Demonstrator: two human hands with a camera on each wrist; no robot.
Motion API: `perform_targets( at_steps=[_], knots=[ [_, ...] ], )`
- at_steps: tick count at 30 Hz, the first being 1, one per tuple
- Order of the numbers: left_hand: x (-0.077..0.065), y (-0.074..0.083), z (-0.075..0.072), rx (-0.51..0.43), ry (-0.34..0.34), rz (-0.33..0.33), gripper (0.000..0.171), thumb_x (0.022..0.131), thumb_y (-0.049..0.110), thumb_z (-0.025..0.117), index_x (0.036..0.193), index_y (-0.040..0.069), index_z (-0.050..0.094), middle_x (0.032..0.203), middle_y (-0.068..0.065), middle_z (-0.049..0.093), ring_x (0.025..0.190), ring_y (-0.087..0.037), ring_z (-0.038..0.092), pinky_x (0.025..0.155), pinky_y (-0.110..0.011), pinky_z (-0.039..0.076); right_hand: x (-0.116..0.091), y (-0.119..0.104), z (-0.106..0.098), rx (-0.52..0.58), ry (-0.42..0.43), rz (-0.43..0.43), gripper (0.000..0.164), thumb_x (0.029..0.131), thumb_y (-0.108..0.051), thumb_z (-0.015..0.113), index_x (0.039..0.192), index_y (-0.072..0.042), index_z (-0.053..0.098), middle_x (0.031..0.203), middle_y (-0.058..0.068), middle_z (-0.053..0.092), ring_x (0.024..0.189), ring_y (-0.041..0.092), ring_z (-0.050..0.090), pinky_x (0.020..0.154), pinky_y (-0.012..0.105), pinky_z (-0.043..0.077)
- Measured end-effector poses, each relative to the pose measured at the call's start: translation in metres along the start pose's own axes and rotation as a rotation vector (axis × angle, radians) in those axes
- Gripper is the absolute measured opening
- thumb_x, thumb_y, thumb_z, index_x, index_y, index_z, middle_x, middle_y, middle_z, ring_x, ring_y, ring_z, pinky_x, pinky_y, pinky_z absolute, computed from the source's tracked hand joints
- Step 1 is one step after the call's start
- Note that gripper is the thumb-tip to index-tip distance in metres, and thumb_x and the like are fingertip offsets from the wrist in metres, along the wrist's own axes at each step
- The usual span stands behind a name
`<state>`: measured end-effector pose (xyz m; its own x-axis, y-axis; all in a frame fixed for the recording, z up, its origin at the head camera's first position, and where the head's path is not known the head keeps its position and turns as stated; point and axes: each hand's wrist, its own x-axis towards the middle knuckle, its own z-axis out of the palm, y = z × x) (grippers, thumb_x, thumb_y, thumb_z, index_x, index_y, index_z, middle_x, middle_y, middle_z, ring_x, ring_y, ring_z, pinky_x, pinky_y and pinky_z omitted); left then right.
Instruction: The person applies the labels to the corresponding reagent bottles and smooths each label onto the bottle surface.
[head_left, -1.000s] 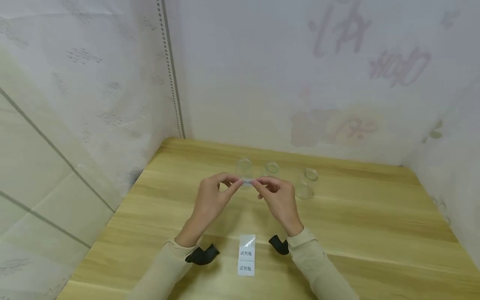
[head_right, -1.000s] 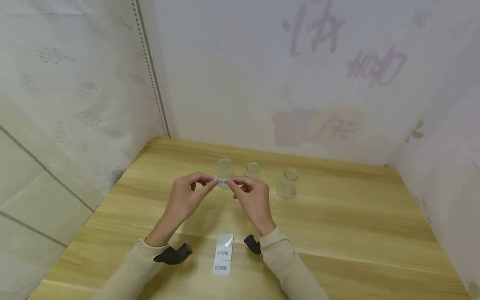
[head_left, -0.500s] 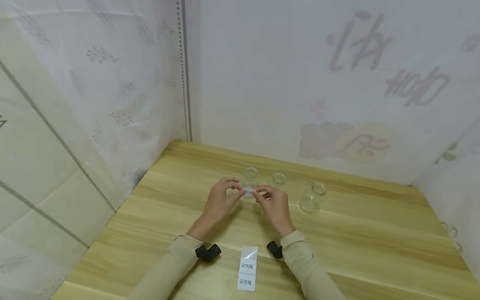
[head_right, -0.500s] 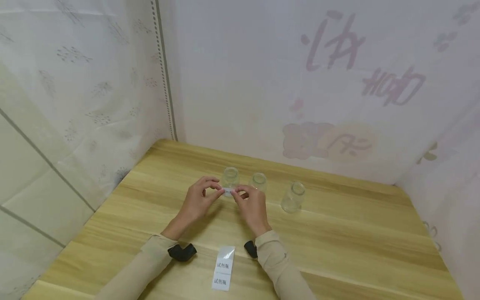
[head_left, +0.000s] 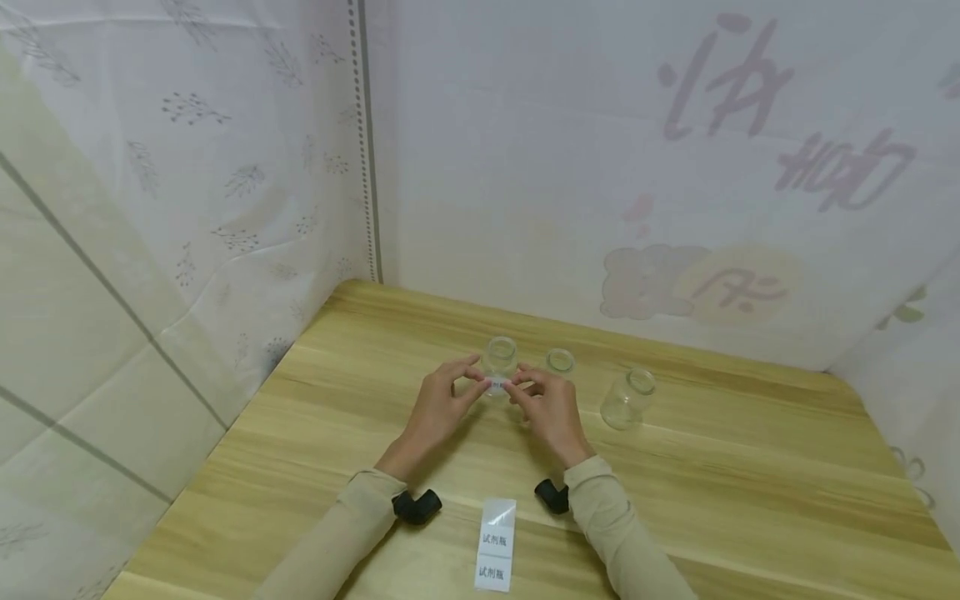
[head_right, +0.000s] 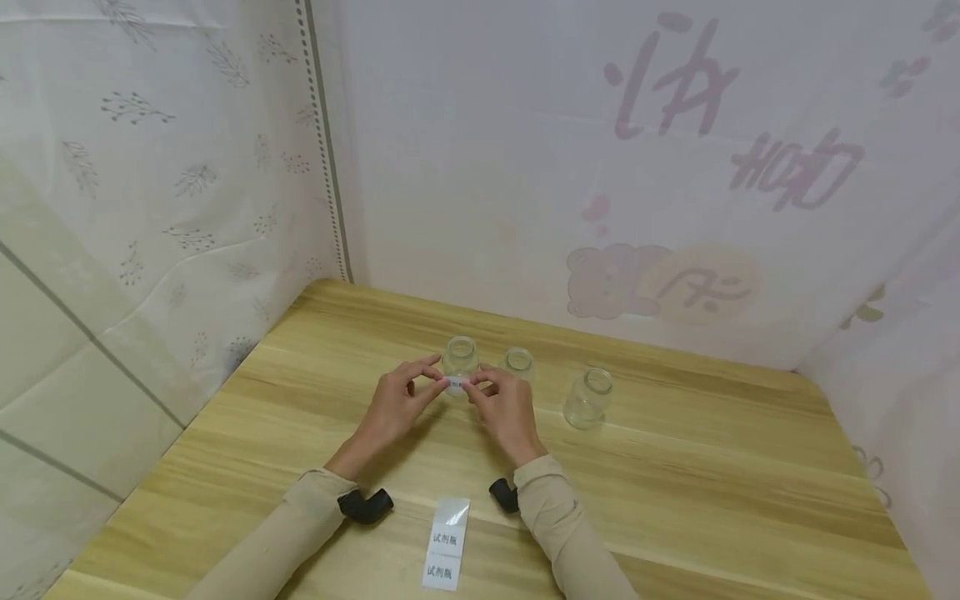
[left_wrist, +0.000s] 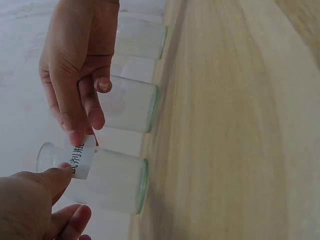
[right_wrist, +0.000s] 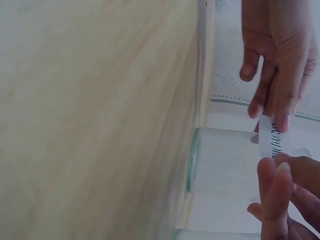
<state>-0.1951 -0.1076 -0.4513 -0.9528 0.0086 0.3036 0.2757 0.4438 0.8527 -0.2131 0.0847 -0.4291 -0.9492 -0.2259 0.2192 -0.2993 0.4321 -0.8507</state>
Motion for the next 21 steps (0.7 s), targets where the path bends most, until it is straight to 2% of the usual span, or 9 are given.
perform_targets(
  at_steps=[7, 15, 21],
  knots=[
    [0.003, -0.007, 0.003, -0.035, -0.015, -0.053, 0.009, 0.097, 0.02, 0.075, 0.094, 0.012, 0.074, 0.136, -0.01, 0.067, 0.132, -0.036, 0.058, 0.114, -0.054, 0.041, 0.005, 0.008, 0.002, -0.022, -0.008, -0.024, 0.009, 0.092, -0.01, 0.079, 0.091, -0.002, 0.076, 0.132, 0.027, 0.065, 0.073, 0.022, 0.075, 0.053, 0.031, 0.059],
    [0.004, -0.01, 0.003, -0.04, -0.016, -0.015, 0.011, 0.097, 0.02, 0.075, 0.095, 0.01, 0.073, 0.136, -0.01, 0.067, 0.132, -0.035, 0.058, 0.114, -0.054, 0.04, 0.007, 0.011, 0.002, -0.102, 0.008, -0.075, 0.009, 0.091, -0.011, 0.08, 0.092, -0.002, 0.078, 0.128, 0.025, 0.068, 0.077, 0.024, 0.075, 0.061, 0.028, 0.06],
    [0.004, -0.011, 0.003, -0.045, -0.031, -0.038, 0.011, 0.098, 0.022, 0.074, 0.095, 0.011, 0.073, 0.137, -0.008, 0.067, 0.133, -0.035, 0.058, 0.115, -0.055, 0.039, 0.007, 0.011, 0.002, -0.109, 0.009, -0.074, 0.01, 0.091, -0.011, 0.081, 0.092, -0.002, 0.078, 0.126, 0.025, 0.069, 0.076, 0.025, 0.075, 0.061, 0.029, 0.06]
  ],
)
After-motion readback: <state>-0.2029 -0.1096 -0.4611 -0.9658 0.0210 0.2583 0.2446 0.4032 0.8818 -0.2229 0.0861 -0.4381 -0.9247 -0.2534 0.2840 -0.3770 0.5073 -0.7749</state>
